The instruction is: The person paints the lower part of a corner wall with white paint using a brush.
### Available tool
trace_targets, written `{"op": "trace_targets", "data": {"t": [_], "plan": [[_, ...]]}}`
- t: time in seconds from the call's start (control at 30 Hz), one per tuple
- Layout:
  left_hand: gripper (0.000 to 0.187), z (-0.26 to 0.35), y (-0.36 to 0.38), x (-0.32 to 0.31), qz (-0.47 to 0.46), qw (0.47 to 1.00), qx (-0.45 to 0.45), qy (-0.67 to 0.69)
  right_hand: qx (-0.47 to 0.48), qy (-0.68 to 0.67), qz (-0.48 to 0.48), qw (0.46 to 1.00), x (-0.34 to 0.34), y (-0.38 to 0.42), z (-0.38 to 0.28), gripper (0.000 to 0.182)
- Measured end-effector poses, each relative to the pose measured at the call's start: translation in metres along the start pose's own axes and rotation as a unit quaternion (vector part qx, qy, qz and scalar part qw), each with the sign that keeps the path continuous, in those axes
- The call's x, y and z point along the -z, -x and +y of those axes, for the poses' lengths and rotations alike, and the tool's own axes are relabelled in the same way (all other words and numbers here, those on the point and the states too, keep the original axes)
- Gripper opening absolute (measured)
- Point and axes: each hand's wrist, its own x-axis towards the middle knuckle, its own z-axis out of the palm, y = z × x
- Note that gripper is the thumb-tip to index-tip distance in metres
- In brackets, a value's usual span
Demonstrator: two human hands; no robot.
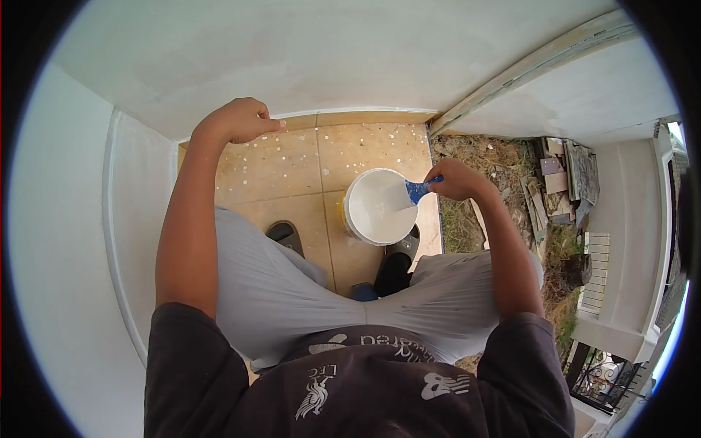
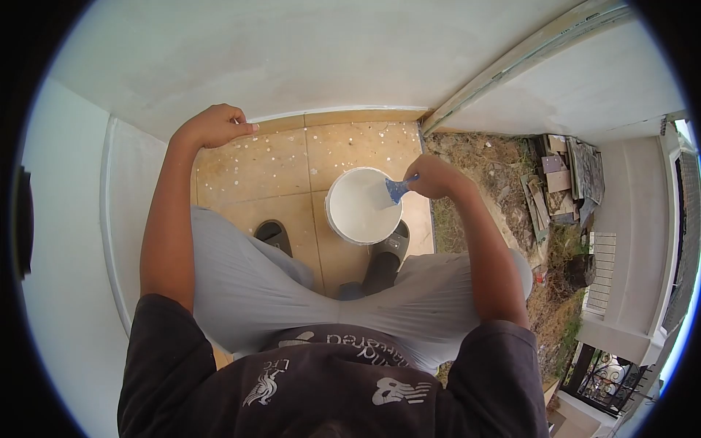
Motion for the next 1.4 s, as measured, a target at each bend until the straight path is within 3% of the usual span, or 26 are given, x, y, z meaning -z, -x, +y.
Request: {"op": "trace_targets", "data": {"t": [0.17,0.47,0.67,1.17,1.4], "plan": [[0.058,-0.002,-0.002,-0.002,0.009,1.0,-0.01,0.01,-0.051,-0.076,-0.033,0.995,0.016,0.008,0.0,0.029],[0.058,0.001,0.001,-0.001,0.005,1.0,-0.005,-0.001,-0.034,-0.115,-0.023,0.992,0.024,0.016,0.02,0.03],[0.06,0.002,0.001,-0.002,0.004,1.0,-0.004,0.003,-0.072,-0.128,-0.024,0.989,0.027,0.019,0.021,0.029],[0.059,-0.001,-0.002,-0.003,0.008,1.0,-0.015,0.003,-0.061,-0.055,-0.101,0.992,-0.018,-0.007,0.031,0.023],[0.058,-0.002,-0.001,-0.002,0.006,1.0,-0.017,-0.003,-0.077,-0.051,-0.147,0.985,-0.004,-0.003,0.028,0.02]]}}
